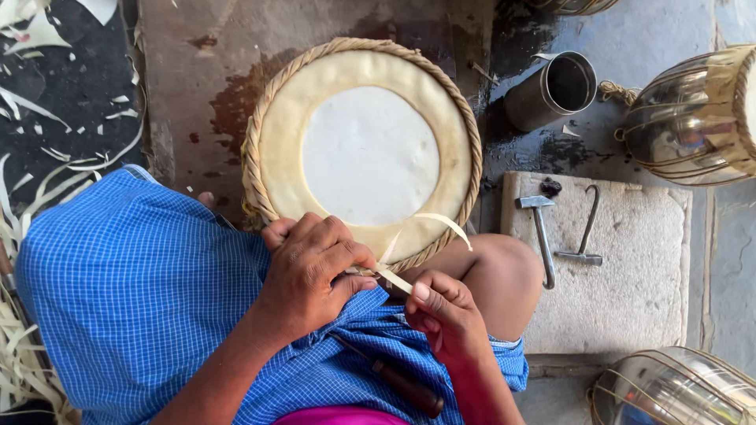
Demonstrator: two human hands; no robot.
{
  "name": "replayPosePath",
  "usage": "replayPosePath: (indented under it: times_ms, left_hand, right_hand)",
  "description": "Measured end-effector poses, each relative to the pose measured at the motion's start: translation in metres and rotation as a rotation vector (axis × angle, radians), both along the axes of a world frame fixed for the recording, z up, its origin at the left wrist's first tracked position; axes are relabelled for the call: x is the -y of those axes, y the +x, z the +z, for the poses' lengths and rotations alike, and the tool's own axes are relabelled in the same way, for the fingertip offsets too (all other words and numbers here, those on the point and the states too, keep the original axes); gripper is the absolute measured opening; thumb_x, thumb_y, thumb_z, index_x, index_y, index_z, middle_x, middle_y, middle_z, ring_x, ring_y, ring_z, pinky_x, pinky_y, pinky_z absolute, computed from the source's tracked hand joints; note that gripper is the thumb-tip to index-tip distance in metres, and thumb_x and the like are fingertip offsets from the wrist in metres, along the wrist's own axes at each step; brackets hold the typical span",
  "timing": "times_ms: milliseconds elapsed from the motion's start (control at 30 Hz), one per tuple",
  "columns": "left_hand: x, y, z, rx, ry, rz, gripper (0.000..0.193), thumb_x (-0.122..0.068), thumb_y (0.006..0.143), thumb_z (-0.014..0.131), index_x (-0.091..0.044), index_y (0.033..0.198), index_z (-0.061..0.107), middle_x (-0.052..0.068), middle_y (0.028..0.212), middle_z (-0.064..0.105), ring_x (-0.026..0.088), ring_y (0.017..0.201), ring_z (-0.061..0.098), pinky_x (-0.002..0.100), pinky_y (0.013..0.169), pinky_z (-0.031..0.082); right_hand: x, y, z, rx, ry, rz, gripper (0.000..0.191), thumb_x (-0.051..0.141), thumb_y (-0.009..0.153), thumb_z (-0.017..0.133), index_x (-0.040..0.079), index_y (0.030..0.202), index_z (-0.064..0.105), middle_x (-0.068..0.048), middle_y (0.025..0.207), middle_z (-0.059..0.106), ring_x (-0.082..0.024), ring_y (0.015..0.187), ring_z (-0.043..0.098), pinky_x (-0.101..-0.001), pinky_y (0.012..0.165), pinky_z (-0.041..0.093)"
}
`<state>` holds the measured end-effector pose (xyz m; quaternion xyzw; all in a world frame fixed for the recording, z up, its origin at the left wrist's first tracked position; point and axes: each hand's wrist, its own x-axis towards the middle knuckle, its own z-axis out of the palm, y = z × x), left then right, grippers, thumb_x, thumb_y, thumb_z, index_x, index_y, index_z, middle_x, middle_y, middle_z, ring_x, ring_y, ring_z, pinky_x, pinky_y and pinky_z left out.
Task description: The person uses a metal awl to pull and weave leather straps through the braided rim of a traditional drum while sitting on a stone floor.
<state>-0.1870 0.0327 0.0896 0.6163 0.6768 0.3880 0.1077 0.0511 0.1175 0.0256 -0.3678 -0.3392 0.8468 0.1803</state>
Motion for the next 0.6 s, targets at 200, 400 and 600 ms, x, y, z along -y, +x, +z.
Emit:
replayPosePath:
  times_ms: [200,400,600]
  left_hand:
    - [-0.006,-0.001,0.0,-0.053,-0.003,-0.031,0.02,-0.033,0.075,0.085,-0.025,0.089,0.074,-0.004,0.086,0.055,0.018,0.095,0.056,0.044,0.091,0.028]
    - [0.001,-0.006,-0.011,-0.01,0.069,-0.016,0.022,-0.031,0.073,0.085,-0.024,0.088,0.071,-0.003,0.093,0.056,0.02,0.101,0.057,0.045,0.093,0.029]
    - [0.008,-0.006,-0.007,0.005,0.135,-0.04,0.026,-0.027,0.076,0.085,-0.023,0.097,0.071,-0.004,0.097,0.057,0.019,0.101,0.056,0.045,0.093,0.029]
  right_hand:
    - [0.004,0.006,0.01,0.208,0.28,0.202,0.025,0.022,0.098,0.066,0.0,0.088,0.071,-0.004,0.069,0.062,-0.009,0.056,0.052,-0.0262,0.049,0.041]
    - [0.008,0.07,0.028,0.66,1.254,0.293,0.018,0.014,0.086,0.073,0.005,0.101,0.071,-0.01,0.097,0.071,-0.023,0.094,0.069,-0.0344,0.085,0.053]
    - [0.067,0.078,0.0,0.495,1.454,0.751,0.064,0.014,0.058,0.087,0.004,0.119,0.068,-0.015,0.106,0.064,-0.041,0.098,0.064,-0.0484,0.085,0.051]
